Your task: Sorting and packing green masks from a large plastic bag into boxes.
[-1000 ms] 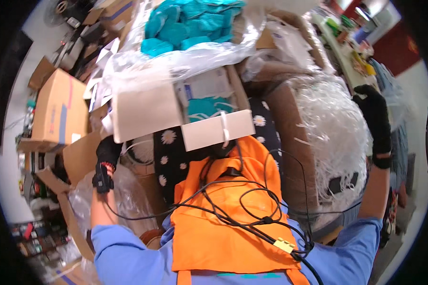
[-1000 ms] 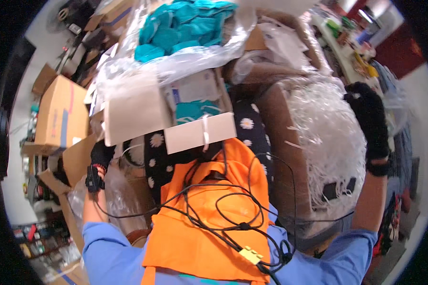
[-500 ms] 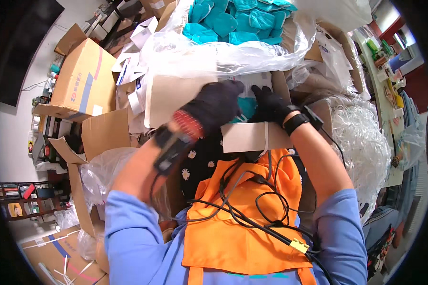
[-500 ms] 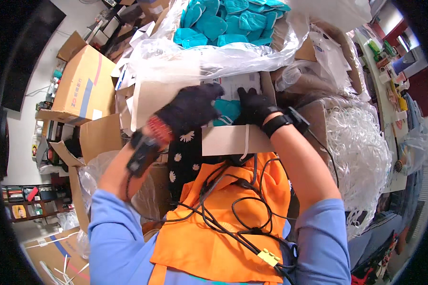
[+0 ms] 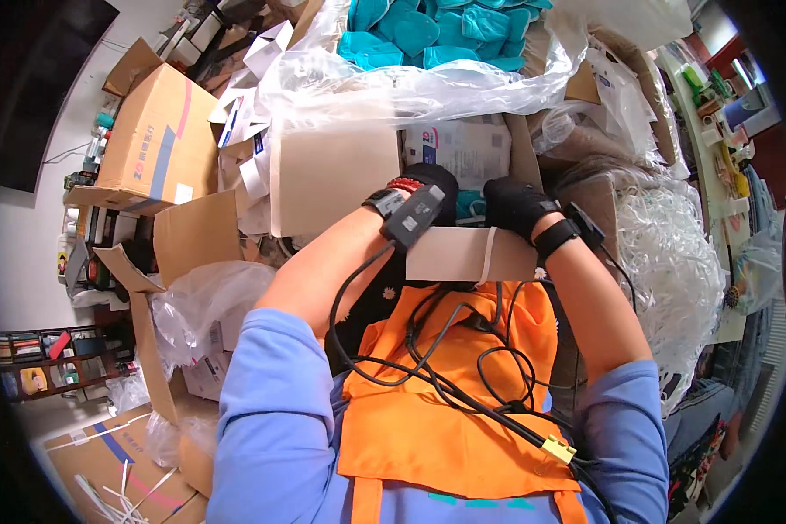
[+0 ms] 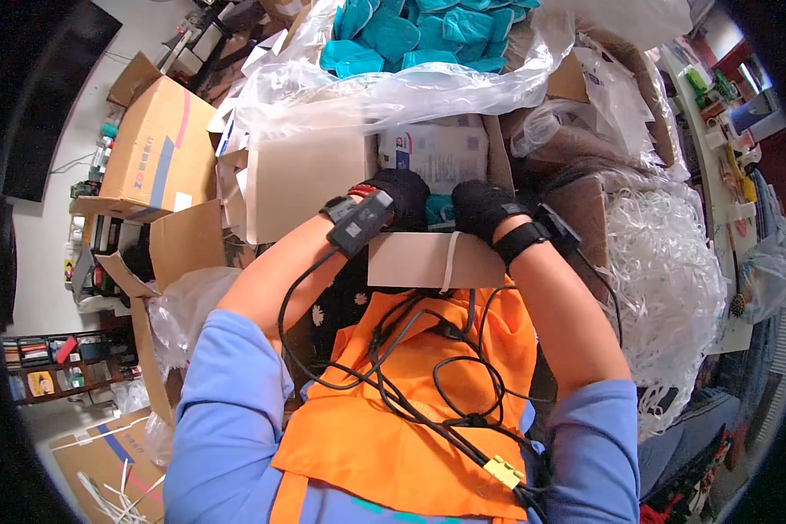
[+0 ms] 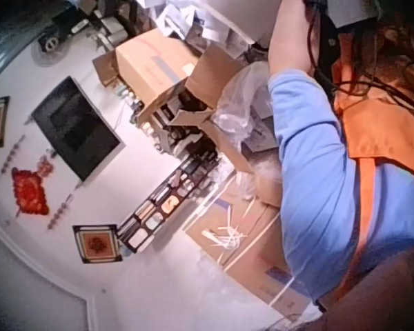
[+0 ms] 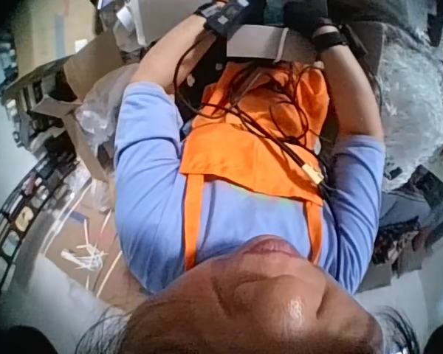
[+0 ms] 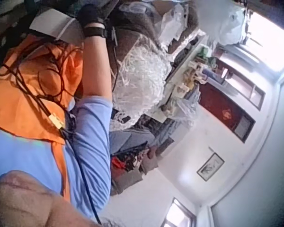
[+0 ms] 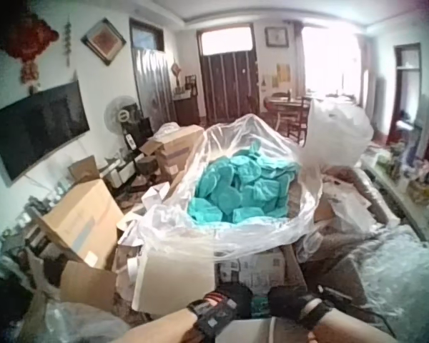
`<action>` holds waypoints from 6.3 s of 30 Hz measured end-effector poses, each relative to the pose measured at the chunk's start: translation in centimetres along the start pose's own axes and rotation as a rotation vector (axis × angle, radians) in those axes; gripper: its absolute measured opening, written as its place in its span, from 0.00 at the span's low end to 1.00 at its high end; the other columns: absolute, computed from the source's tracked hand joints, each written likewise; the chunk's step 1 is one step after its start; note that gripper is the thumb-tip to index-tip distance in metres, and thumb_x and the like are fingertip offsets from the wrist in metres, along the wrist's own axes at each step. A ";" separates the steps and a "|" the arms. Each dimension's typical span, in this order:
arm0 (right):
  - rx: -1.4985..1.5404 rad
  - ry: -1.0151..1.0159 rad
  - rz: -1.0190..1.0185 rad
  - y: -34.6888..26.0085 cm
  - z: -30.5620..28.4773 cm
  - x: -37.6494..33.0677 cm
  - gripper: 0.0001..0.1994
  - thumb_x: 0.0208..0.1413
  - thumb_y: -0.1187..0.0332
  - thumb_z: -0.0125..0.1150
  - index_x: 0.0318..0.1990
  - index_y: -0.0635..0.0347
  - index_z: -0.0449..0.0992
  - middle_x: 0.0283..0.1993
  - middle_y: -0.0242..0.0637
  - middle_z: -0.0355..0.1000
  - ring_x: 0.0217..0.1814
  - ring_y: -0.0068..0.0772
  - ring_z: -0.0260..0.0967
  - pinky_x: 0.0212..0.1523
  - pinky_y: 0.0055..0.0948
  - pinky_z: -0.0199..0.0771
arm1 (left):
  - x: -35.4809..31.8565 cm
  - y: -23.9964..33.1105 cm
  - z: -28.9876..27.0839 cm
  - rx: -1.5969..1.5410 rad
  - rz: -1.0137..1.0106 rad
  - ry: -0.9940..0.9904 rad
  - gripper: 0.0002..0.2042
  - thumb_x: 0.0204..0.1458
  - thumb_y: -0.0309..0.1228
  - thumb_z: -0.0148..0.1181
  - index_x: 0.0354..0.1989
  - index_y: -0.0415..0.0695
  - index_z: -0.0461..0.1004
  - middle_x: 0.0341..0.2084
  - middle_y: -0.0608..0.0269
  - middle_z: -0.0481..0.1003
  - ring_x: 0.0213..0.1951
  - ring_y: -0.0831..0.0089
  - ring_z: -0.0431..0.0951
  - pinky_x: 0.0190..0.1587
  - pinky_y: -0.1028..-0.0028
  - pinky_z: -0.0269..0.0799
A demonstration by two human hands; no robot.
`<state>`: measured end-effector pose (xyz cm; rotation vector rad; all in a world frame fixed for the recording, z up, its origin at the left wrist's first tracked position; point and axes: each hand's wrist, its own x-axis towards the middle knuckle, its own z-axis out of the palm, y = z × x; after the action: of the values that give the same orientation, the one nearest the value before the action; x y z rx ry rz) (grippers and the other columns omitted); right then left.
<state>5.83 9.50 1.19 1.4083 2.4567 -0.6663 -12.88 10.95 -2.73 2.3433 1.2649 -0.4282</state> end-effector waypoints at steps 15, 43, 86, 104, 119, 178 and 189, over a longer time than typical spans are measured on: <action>1.034 0.737 0.246 4.9 -7.9 -19.1 0.15 0.54 0.66 0.57 0.46 0.64 0.75 0.37 0.34 0.75 0.38 0.22 0.72 0.42 0.23 0.72 | -3.6 1.2 -7.4 -0.765 0.047 0.164 0.20 0.42 0.38 0.65 0.43 0.41 0.77 0.35 0.54 0.79 0.36 0.65 0.78 0.43 0.69 0.72; -0.037 0.590 0.443 22.8 -9.8 -40.5 0.32 0.46 0.65 0.69 0.60 0.59 0.64 0.50 0.42 0.72 0.51 0.35 0.69 0.52 0.32 0.68 | -9.5 3.0 -11.2 -0.729 0.172 0.731 0.24 0.45 0.36 0.68 0.47 0.31 0.72 0.36 0.53 0.77 0.37 0.73 0.77 0.44 0.76 0.72; 1.127 0.771 0.051 -3.2 0.0 -13.6 0.05 0.54 0.70 0.55 0.36 0.59 0.73 0.22 0.37 0.71 0.24 0.36 0.68 0.28 0.32 0.65 | -12.0 11.4 -6.6 -1.376 0.381 0.543 0.16 0.59 0.32 0.50 0.55 0.41 0.66 0.44 0.64 0.73 0.42 0.77 0.72 0.45 0.77 0.70; 0.453 0.901 -0.010 -1.8 2.1 -13.7 0.16 0.52 0.79 0.52 0.49 0.59 0.73 0.36 0.38 0.73 0.34 0.37 0.71 0.37 0.29 0.71 | -12.5 12.6 -6.1 -2.203 0.432 0.091 0.25 0.58 0.53 0.49 0.57 0.48 0.65 0.47 0.64 0.73 0.45 0.72 0.76 0.43 0.71 0.74; 0.939 0.611 -0.026 -3.9 -0.7 -15.3 0.09 0.56 0.71 0.57 0.43 0.63 0.74 0.40 0.29 0.73 0.43 0.24 0.69 0.46 0.27 0.69 | -11.5 11.1 -2.8 -2.012 0.149 0.166 0.14 0.58 0.29 0.51 0.52 0.42 0.70 0.44 0.56 0.75 0.42 0.68 0.77 0.45 0.69 0.74; 1.318 0.591 0.140 -2.4 -2.7 -17.2 0.18 0.60 0.54 0.54 0.35 0.64 0.77 0.27 0.25 0.71 0.28 0.20 0.66 0.31 0.22 0.66 | -10.3 11.8 -2.1 -0.681 0.611 0.963 0.31 0.39 0.32 0.67 0.56 0.44 0.67 0.46 0.48 0.72 0.45 0.48 0.74 0.46 0.58 0.71; 0.974 0.832 -0.121 -4.6 0.5 -16.1 0.16 0.48 0.65 0.64 0.43 0.61 0.73 0.36 0.36 0.71 0.38 0.30 0.69 0.39 0.29 0.68 | -10.7 15.6 -4.4 -1.766 0.056 0.878 0.12 0.52 0.39 0.63 0.32 0.43 0.77 0.24 0.70 0.74 0.27 0.80 0.72 0.29 0.74 0.69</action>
<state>10.04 -4.89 8.63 2.2159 2.9660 -1.7743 -5.13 -1.92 9.65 0.8651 1.0006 1.3414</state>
